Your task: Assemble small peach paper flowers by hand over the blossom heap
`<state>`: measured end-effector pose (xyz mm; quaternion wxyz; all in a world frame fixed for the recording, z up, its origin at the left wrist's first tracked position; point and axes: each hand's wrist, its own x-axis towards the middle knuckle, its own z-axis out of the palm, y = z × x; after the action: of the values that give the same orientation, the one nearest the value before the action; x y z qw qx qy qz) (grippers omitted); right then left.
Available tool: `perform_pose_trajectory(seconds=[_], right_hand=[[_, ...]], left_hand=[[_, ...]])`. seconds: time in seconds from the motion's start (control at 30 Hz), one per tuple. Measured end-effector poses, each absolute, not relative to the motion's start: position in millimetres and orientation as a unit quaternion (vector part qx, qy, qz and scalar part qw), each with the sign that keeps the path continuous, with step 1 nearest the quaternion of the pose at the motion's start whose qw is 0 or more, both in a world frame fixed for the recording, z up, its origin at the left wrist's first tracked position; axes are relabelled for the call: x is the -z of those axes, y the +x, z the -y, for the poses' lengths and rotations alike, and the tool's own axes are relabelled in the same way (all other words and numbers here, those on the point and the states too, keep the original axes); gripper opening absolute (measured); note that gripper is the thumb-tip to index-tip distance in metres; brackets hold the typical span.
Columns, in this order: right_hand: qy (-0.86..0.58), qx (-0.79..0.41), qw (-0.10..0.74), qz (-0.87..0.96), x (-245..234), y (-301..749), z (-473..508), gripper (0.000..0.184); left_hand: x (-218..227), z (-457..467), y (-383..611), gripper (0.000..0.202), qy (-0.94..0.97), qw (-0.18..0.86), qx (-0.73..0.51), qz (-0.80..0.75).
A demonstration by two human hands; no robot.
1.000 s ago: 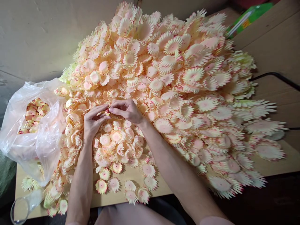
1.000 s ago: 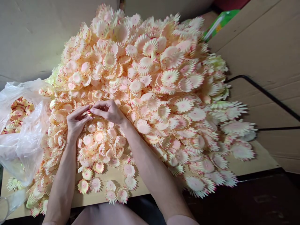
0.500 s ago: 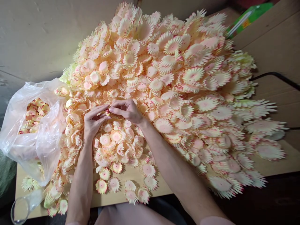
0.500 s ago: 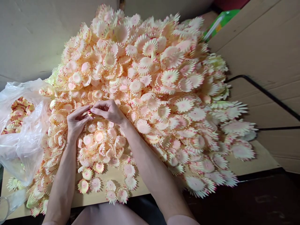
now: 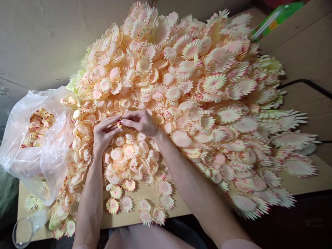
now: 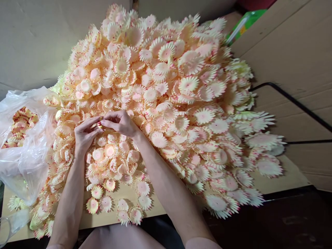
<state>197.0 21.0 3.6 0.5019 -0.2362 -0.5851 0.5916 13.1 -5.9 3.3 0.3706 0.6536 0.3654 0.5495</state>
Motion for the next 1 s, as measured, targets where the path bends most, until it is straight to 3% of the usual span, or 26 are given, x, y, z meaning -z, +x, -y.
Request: perform_pose_trajectory(seconds=[0.2, 0.37, 0.53, 1.0], right_hand=[[-0.249, -0.582, 0.513, 0.580, -3.2, 196.1, -21.4, 0.025], [-0.298, -0.574, 0.537, 0.542, -2.3, 195.6, -23.1, 0.033], [-0.281, -0.567, 0.521, 0.573, -5.3, 197.5, -22.4, 0.032], [-0.255, -0.602, 0.499, 0.569, -7.7, 198.5, -19.8, 0.025]], left_hand=[[-0.4, 5.5, 12.2, 0.045, 0.647, 0.379, -0.545, -0.375], [0.4, 7.0, 14.0, 0.063, 0.609, 0.430, -0.553, -0.372], [-1.1, 9.4, 14.1, 0.052, 0.608, 0.420, -0.537, -0.407], [-1.0, 9.4, 13.6, 0.048, 0.605, 0.423, -0.532, -0.415]])
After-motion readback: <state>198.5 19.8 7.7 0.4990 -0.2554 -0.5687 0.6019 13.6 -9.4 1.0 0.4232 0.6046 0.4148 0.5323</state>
